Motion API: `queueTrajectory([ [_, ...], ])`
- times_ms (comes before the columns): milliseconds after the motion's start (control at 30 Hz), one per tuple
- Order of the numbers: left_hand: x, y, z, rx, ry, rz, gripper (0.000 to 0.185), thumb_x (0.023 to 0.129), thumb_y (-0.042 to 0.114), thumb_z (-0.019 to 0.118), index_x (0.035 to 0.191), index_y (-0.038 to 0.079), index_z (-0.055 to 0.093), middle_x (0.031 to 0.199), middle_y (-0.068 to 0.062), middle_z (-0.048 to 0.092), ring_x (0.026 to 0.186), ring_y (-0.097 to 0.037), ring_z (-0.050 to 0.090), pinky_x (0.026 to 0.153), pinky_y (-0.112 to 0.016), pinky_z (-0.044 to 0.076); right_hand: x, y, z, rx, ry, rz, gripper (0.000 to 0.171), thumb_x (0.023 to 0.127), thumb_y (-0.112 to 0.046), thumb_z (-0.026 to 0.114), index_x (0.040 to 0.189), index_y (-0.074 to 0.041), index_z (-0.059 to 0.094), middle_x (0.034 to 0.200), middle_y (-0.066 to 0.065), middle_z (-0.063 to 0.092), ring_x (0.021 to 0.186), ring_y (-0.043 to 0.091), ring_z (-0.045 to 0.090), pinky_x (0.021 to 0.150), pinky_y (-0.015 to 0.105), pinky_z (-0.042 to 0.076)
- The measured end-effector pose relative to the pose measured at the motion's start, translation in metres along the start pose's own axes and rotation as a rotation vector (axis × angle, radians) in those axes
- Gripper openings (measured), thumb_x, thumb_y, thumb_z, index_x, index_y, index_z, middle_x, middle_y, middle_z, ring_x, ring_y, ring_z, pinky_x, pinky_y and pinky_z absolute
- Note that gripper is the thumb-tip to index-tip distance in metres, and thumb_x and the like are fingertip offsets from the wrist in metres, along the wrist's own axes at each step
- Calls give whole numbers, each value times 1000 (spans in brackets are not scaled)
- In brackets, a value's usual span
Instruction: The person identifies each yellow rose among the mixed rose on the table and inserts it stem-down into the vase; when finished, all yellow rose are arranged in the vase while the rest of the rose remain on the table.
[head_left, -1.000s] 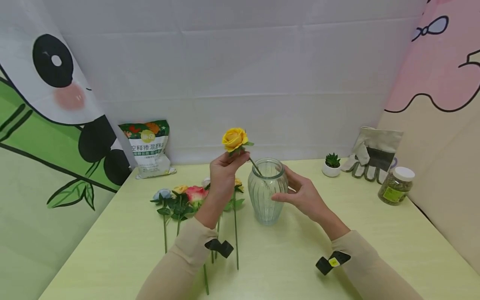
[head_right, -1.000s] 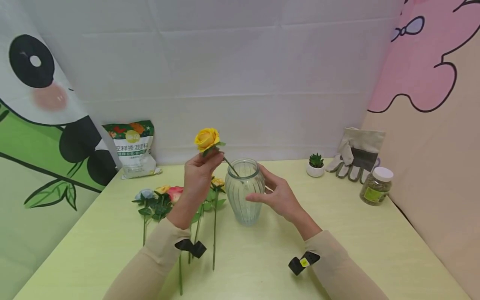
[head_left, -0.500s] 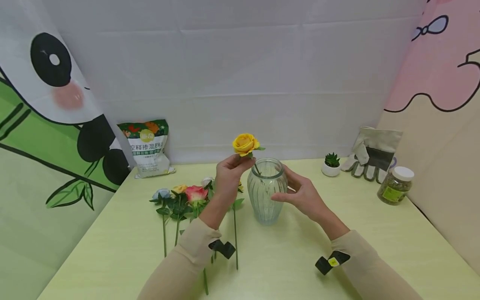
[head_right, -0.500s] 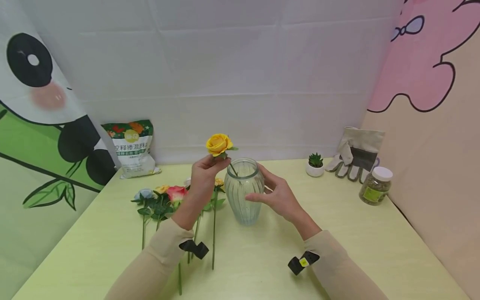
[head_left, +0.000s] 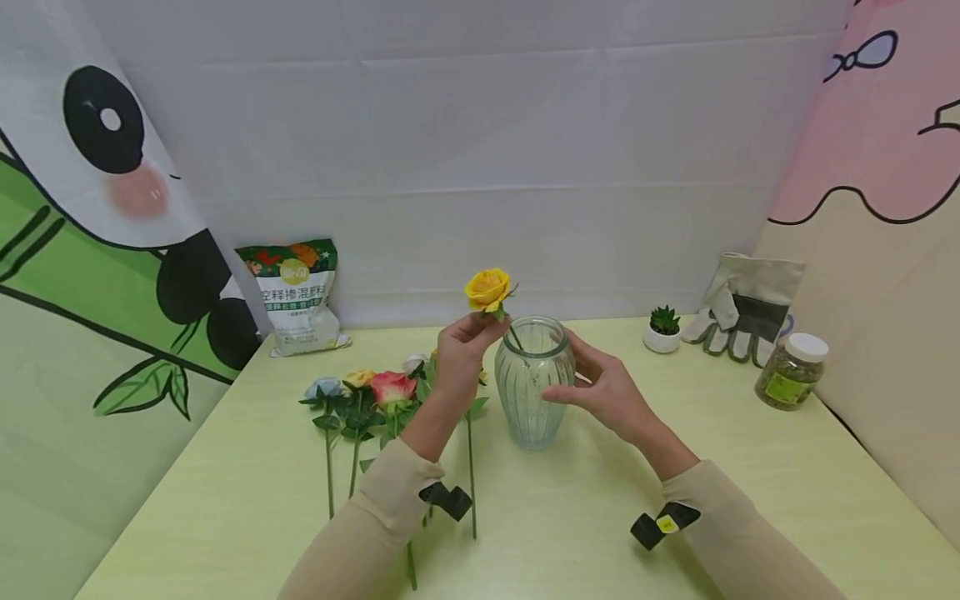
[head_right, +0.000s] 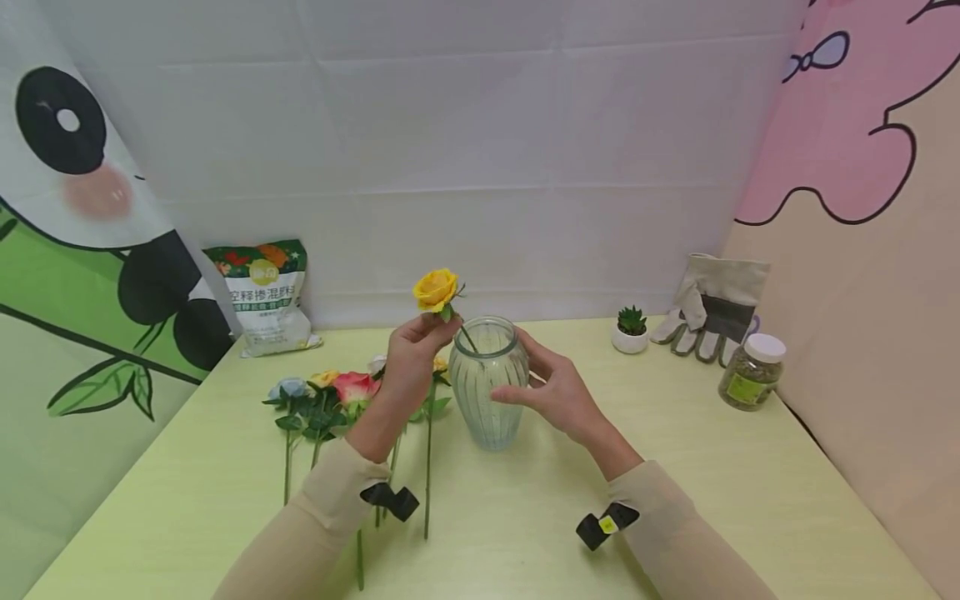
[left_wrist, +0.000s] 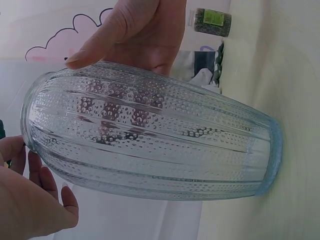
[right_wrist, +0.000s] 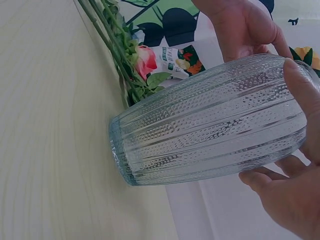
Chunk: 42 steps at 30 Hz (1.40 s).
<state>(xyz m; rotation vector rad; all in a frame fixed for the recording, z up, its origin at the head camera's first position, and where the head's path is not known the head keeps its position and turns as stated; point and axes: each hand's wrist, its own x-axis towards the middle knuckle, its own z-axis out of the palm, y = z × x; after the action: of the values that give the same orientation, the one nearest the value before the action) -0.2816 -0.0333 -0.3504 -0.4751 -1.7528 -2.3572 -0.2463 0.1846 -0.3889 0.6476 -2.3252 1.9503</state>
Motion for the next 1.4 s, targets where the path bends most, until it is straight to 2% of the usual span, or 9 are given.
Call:
queueTrajectory([
  [133, 0, -1, 0, -6, 2, -8, 19, 93, 8, 72, 77, 18, 72, 87, 8, 73, 113, -17, 60, 110, -42, 39, -1, 0, 0, 4, -3, 0, 91, 83, -21, 85, 157, -25, 32, 157, -1, 37, 141, 29, 39, 106, 43, 45],
  [333, -1, -3, -2, -21, 16, -27, 8, 94, 9, 71, 92, 12, 78, 90, 7, 74, 104, -17, 63, 100, -42, 46, -1, 0, 0, 4, -4, -3, 91, 83, -21, 85, 157, -26, 32, 157, -1, 38, 141, 28, 40, 106, 43, 45],
  [567, -3, -6, -5, 12, 45, -62, 15, 95, 12, 70, 103, 0, 75, 96, 3, 73, 105, -18, 61, 105, -53, 44, 0, 0, 1, 6, -7, -1, 90, 84, -20, 84, 157, -27, 33, 157, -1, 38, 141, 30, 40, 105, 44, 45],
  [700, -5, -9, -9, 2, 60, -73, 12, 95, 11, 69, 101, 2, 75, 98, 1, 72, 104, -18, 63, 105, -54, 44, 0, 0, 1, 5, -8, 0, 90, 83, -20, 85, 157, -26, 33, 157, -1, 38, 141, 29, 40, 106, 43, 45],
  [833, -10, -13, -17, -39, 85, -100, 8, 94, 8, 69, 94, 8, 77, 94, 1, 72, 101, -21, 65, 100, -48, 49, 0, 0, 1, 6, -6, -9, 90, 84, -19, 84, 157, -26, 33, 157, -1, 37, 141, 29, 40, 106, 42, 44],
  [1033, -20, -24, -42, -68, 143, -131, 9, 96, 10, 69, 99, 3, 74, 91, -4, 71, 86, -21, 67, 88, -34, 57, -2, -1, 1, 11, -8, -7, 90, 84, -19, 84, 157, -26, 32, 158, -1, 35, 142, 28, 39, 107, 40, 44],
  [1167, -26, -24, -62, -66, 172, -126, 19, 95, 10, 71, 108, -4, 69, 94, -11, 70, 88, -25, 69, 91, -39, 57, -2, -1, 0, 6, -2, -3, 91, 84, -19, 84, 157, -26, 31, 159, -1, 34, 142, 29, 39, 106, 40, 45],
  [1267, -30, -20, -80, -75, 177, -115, 19, 95, 8, 70, 109, -4, 69, 95, -13, 71, 89, -25, 70, 94, -44, 55, -2, -1, 0, 6, -2, -4, 91, 84, -19, 84, 158, -25, 31, 159, -1, 34, 142, 29, 39, 105, 40, 45],
  [1400, -35, -17, -105, -97, 194, -120, 19, 94, 5, 70, 110, -5, 69, 94, -11, 73, 88, -22, 72, 94, -43, 54, -2, -1, 1, 8, -5, -6, 91, 84, -18, 84, 158, -24, 31, 159, 0, 34, 142, 30, 38, 106, 41, 45],
])
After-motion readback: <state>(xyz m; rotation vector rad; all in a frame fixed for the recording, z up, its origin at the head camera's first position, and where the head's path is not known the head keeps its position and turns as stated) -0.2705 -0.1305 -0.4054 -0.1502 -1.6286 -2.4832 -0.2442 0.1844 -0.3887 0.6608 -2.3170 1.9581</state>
